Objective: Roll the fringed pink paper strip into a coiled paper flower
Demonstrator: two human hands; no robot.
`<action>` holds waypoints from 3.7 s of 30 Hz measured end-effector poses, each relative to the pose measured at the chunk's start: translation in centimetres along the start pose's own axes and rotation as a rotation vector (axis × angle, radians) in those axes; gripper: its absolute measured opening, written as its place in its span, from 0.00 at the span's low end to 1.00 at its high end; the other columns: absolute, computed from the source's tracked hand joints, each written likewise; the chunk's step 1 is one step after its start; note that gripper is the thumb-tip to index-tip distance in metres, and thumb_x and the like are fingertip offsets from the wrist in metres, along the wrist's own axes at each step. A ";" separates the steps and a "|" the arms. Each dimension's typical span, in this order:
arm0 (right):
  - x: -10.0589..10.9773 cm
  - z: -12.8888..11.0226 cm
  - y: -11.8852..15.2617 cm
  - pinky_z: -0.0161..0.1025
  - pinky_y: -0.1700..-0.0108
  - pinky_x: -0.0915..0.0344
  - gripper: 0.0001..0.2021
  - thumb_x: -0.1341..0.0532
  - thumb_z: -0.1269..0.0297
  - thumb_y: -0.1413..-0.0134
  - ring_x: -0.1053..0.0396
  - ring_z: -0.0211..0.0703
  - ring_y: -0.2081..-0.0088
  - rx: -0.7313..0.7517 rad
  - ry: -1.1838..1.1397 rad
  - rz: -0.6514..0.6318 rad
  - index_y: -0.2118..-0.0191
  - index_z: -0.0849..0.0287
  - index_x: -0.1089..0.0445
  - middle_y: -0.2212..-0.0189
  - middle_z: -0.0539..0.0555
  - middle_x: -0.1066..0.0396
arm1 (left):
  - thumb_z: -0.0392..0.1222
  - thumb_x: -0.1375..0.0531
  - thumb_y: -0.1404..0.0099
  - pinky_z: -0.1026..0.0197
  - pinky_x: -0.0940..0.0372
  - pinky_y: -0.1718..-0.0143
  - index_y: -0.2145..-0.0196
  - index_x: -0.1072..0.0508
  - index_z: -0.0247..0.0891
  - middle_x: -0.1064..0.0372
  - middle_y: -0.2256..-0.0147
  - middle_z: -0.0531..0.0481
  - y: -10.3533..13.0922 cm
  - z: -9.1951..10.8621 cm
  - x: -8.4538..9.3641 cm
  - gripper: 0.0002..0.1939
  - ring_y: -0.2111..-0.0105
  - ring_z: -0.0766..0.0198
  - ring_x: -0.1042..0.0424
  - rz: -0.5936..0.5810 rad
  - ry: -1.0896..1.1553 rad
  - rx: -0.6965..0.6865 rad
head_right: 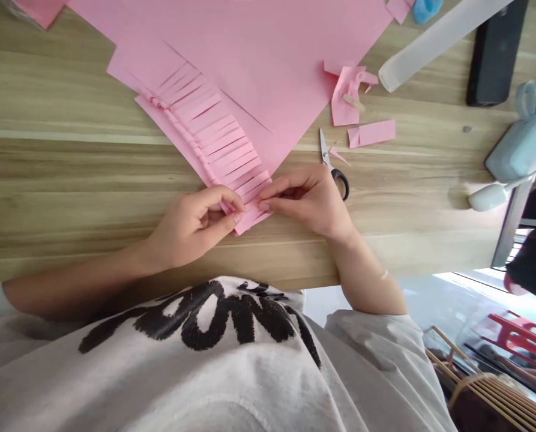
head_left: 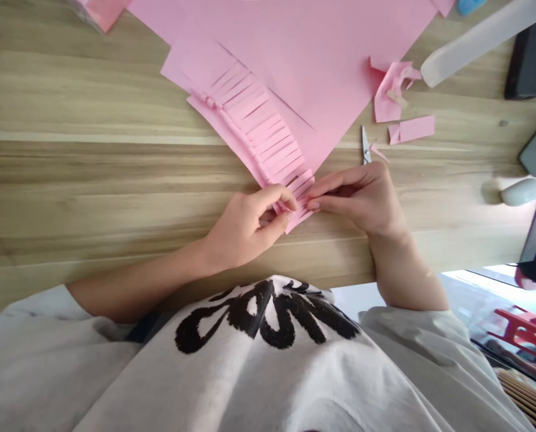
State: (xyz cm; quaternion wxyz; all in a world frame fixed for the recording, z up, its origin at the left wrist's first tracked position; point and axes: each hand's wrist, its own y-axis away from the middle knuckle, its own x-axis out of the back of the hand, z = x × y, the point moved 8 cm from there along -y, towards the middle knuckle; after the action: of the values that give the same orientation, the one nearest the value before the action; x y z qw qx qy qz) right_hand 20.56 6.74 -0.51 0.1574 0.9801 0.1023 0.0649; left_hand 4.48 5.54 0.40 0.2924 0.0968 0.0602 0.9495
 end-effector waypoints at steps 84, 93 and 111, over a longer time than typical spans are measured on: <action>-1.1 -0.9 0.6 0.34 0.70 0.29 0.08 0.25 0.71 0.61 0.27 0.37 0.73 0.086 -0.026 -0.073 0.78 0.52 0.23 0.76 0.47 0.23 | 0.34 0.40 0.36 0.72 0.31 0.72 0.66 0.28 0.36 0.23 0.69 0.53 -0.1 0.9 -0.3 0.00 0.73 0.72 0.24 -0.054 0.006 -0.016; -1.0 -1.1 0.6 0.35 0.67 0.25 0.06 0.25 0.69 0.61 0.23 0.39 0.70 0.110 -0.008 -0.065 0.75 0.52 0.20 0.73 0.48 0.20 | 0.33 0.40 0.36 0.73 0.33 0.74 0.65 0.28 0.36 0.23 0.69 0.54 -0.1 0.7 -0.3 0.01 0.75 0.73 0.25 -0.049 -0.008 -0.008; -1.0 -0.7 0.7 0.36 0.69 0.24 0.04 0.26 0.67 0.58 0.23 0.40 0.72 0.028 0.004 -0.057 0.73 0.52 0.19 0.75 0.48 0.20 | 0.34 0.40 0.36 0.72 0.32 0.73 0.64 0.28 0.36 0.22 0.67 0.52 -0.1 0.5 -0.2 0.02 0.73 0.72 0.25 -0.043 -0.010 0.003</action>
State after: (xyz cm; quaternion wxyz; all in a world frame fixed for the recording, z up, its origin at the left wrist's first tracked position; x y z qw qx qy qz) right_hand 19.62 6.08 0.27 0.1453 0.9787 0.1315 0.0609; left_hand 4.84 5.49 0.87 0.3127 0.1007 0.0623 0.9425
